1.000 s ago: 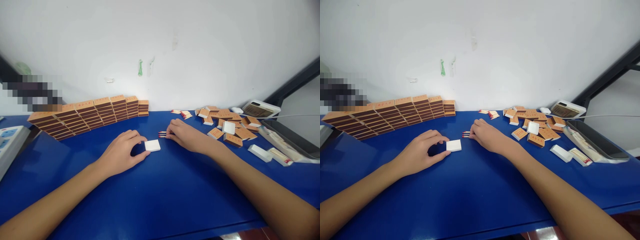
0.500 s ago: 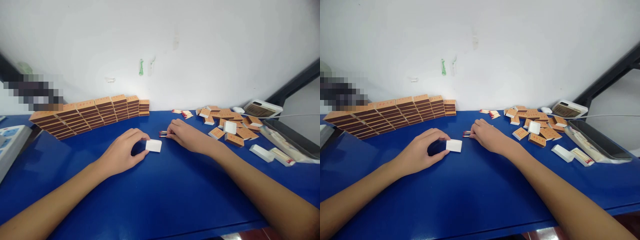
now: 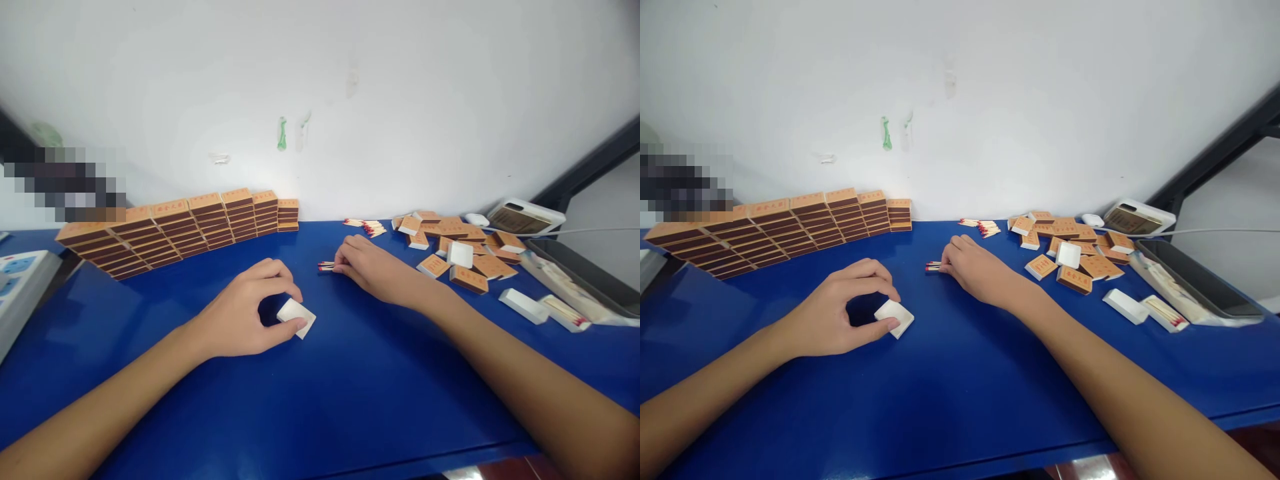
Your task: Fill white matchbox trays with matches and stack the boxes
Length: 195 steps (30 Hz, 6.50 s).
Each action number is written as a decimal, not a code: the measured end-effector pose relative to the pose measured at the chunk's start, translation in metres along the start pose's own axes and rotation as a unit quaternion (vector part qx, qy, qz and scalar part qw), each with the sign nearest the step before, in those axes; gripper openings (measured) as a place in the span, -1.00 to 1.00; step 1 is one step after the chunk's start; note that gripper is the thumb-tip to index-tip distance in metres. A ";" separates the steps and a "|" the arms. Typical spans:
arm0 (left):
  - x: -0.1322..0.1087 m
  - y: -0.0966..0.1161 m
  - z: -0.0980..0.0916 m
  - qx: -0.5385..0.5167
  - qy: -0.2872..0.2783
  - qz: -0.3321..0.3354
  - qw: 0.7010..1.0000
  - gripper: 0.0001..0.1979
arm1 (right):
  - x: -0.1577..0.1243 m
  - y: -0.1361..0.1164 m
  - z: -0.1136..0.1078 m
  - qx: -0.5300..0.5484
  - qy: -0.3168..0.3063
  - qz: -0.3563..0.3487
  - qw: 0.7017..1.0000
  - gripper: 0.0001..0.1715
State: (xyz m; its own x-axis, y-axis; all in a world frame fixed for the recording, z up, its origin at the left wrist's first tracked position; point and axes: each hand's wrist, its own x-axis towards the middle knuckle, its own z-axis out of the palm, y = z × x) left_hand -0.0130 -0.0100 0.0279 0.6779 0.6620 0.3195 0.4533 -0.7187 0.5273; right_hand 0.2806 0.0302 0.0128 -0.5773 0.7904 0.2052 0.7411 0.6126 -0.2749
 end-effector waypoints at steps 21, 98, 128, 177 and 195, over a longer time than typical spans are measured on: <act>0.003 -0.019 0.005 0.080 0.033 -0.015 0.996 -0.72 | -0.003 -0.053 0.000 0.027 0.017 -0.056 0.998 -0.81; 0.001 -0.014 0.006 0.114 0.050 0.021 0.992 -0.71 | 0.001 0.033 -0.017 -0.015 0.031 0.113 0.993 -0.79; 0.000 -0.016 0.007 0.118 0.058 0.050 0.990 -0.74 | -0.008 0.054 -0.042 -0.043 -0.075 0.209 0.974 -0.65; 0.000 -0.016 0.010 0.108 0.039 0.046 0.992 -0.74 | -0.004 -0.046 -0.007 0.081 -0.002 -0.047 0.996 -0.86; -0.001 -0.017 0.009 0.106 0.033 0.027 0.993 -0.72 | -0.008 0.109 -0.032 -0.063 0.044 0.171 0.982 -0.75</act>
State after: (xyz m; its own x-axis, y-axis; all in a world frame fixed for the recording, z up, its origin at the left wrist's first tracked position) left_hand -0.0165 -0.0005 0.0119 0.6690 0.6282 0.3973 0.5330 -0.7780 0.3326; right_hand 0.3770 0.0908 0.0110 -0.2592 0.9443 0.2027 0.9262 0.3025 -0.2250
